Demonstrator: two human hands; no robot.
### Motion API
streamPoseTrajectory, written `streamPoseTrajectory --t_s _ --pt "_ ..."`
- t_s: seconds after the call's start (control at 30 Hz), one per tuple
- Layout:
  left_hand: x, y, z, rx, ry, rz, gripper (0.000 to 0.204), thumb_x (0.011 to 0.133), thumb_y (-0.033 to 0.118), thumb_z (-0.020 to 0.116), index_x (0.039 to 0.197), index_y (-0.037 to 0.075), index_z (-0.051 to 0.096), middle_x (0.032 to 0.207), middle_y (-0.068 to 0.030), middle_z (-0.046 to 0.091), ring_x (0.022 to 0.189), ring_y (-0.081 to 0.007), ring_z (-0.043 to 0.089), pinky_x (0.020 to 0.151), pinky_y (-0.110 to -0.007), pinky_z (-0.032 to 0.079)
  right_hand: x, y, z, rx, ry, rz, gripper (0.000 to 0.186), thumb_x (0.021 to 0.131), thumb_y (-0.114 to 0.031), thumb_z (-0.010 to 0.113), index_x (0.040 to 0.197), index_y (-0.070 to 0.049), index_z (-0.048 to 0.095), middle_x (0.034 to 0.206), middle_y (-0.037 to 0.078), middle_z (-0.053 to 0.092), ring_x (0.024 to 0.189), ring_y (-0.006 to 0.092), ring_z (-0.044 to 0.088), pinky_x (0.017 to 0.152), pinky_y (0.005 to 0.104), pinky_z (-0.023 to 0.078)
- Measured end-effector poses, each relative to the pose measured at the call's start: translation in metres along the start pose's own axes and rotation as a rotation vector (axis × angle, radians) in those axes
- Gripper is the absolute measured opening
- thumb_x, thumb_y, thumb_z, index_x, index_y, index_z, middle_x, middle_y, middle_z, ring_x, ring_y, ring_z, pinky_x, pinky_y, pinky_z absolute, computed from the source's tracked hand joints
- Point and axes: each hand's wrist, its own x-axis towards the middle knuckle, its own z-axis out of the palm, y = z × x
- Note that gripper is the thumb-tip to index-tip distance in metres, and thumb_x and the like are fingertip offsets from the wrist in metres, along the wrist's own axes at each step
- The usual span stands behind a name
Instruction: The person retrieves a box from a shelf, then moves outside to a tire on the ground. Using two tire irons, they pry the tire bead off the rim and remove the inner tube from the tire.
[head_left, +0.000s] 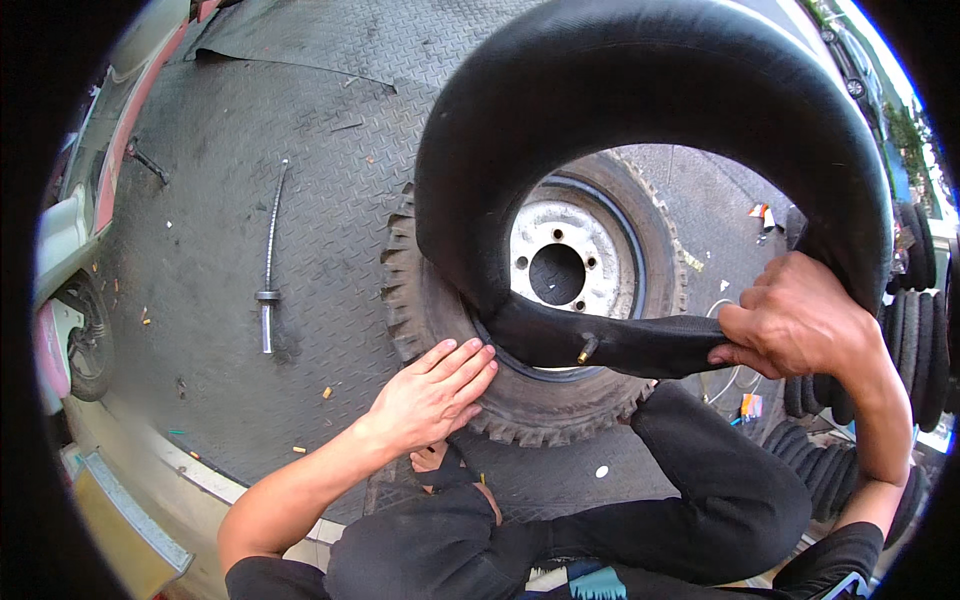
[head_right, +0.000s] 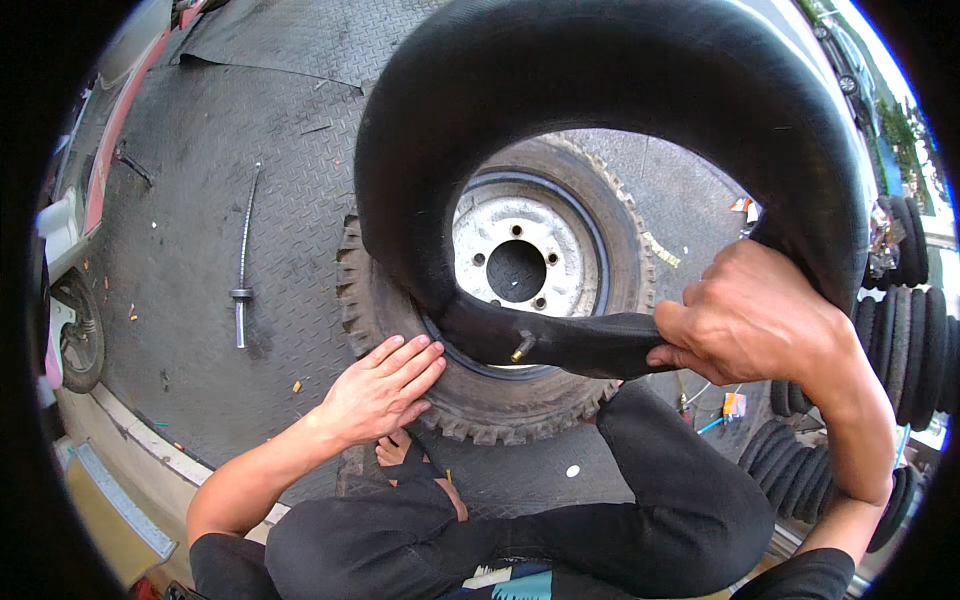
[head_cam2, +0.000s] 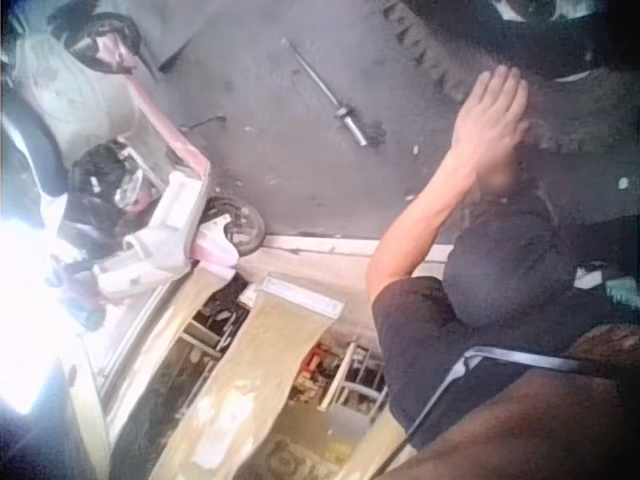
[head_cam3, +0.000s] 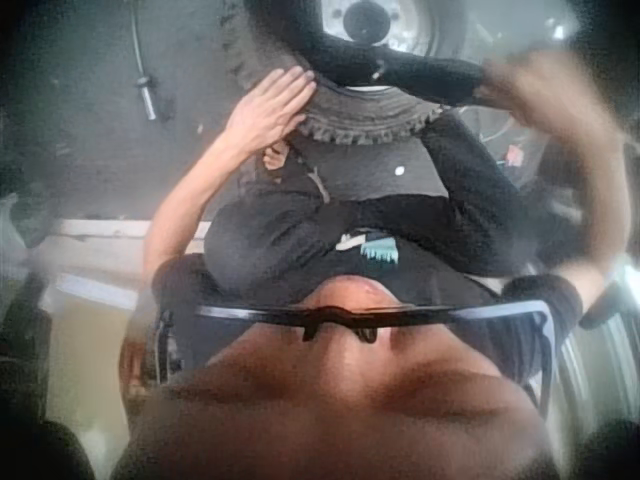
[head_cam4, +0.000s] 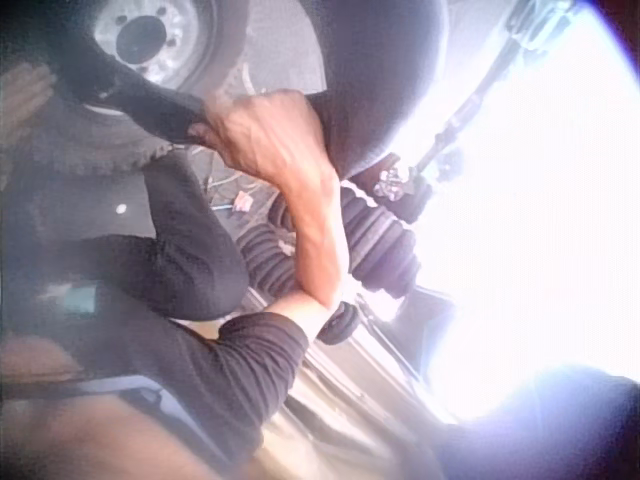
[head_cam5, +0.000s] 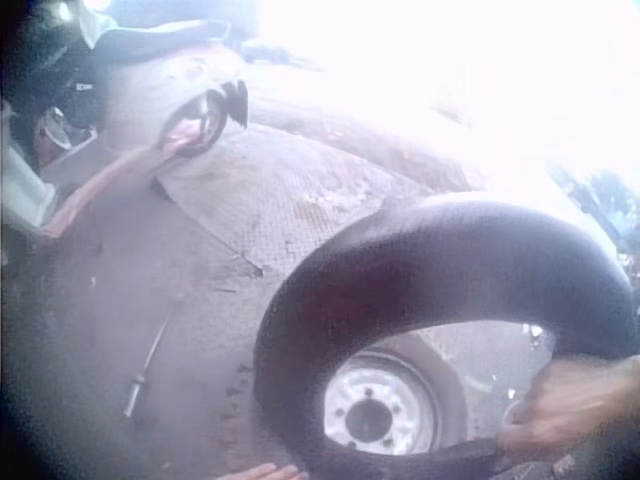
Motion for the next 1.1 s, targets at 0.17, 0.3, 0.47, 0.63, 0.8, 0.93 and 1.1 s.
streamPoseTrajectory --t_s 0.17,0.3,0.47,0.63,0.8,0.93,1.1 --pt "-0.008 -0.005 0.01 0.011 0.012 0.017 0.064 0.103 0.04 0.065 0.158 0.009 0.054 0.167 -0.0083 0.049 0.158 -0.0248 0.04 0.132 -0.045 0.028 -0.011 -0.013 -0.038 0.097 -0.046 0.053 0.042 0.099 -0.039 0.077 0.076 -0.01 0.057 0.056 0.006 0.06 0.053 0.0315 0.065 0.052 0.0425 0.047" --pt "-0.01 -0.014 0.021 0.011 0.0 0.048 0.067 0.103 0.044 0.064 0.159 0.009 0.052 0.17 -0.0082 0.047 0.161 -0.0246 0.037 0.132 -0.045 0.027 -0.018 -0.021 -0.052 0.222 -0.167 0.126 0.043 0.101 -0.04 0.075 0.076 -0.01 0.057 0.056 0.007 0.06 0.054 0.0319 0.065 0.052 0.0428 0.048" --pt "-0.013 -0.026 0.034 0.02 0.071 0.101 0.07 0.102 0.045 0.066 0.161 0.011 0.051 0.171 -0.0072 0.046 0.161 -0.0239 0.037 0.134 -0.044 0.022 -0.022 -0.031 -0.058 0.296 -0.228 0.225 0.044 0.101 -0.041 0.075 0.076 -0.01 0.057 0.055 0.007 0.059 0.052 0.0317 0.065 0.051 0.0429 0.049" --pt "-0.014 -0.035 0.04 0.09 0.076 0.137 0.067 0.104 0.045 0.062 0.162 0.013 0.05 0.171 -0.0051 0.045 0.163 -0.0225 0.034 0.136 -0.044 0.016 -0.029 -0.033 -0.067 0.34 -0.231 0.314 0.046 0.095 -0.039 0.081 0.07 -0.012 0.055 0.054 0.006 0.056 0.051 0.0332 0.064 0.049 0.0429 0.048" --pt "-0.016 -0.035 0.046 0.102 0.082 0.139 0.065 0.105 0.046 0.06 0.161 0.014 0.051 0.171 -0.004 0.045 0.163 -0.0221 0.033 0.136 -0.044 0.015 -0.046 -0.03 -0.065 0.371 -0.216 0.338 0.047 0.093 -0.038 0.084 0.068 -0.012 0.054 0.052 0.005 0.052 0.049 0.0315 0.063 0.049 0.0419 0.047" --pt "-0.015 -0.036 0.052 0.089 0.091 0.136 0.065 0.105 0.046 0.062 0.161 0.014 0.051 0.17 -0.0045 0.047 0.162 -0.0219 0.034 0.136 -0.044 0.015 -0.098 -0.01 -0.064 0.416 -0.239 0.311 0.044 0.091 -0.031 0.086 0.068 -0.012 0.053 0.053 0.001 0.05 0.045 0.0239 0.058 0.048 0.0397 0.044" --pt "-0.01 -0.031 0.053 0.03 0.166 0.101 0.063 0.102 0.043 0.064 0.156 0.011 0.056 0.164 -0.0077 0.053 0.157 -0.0248 0.043 0.134 -0.046 0.021 -0.27 -0.003 -0.118 0.185 0.103 0.949 0.025 0.09 -0.014 0.08 0.083 -0.005 0.059 0.074 0.0 0.053 0.074 0.0124 0.052 0.065 0.0332 0.042"
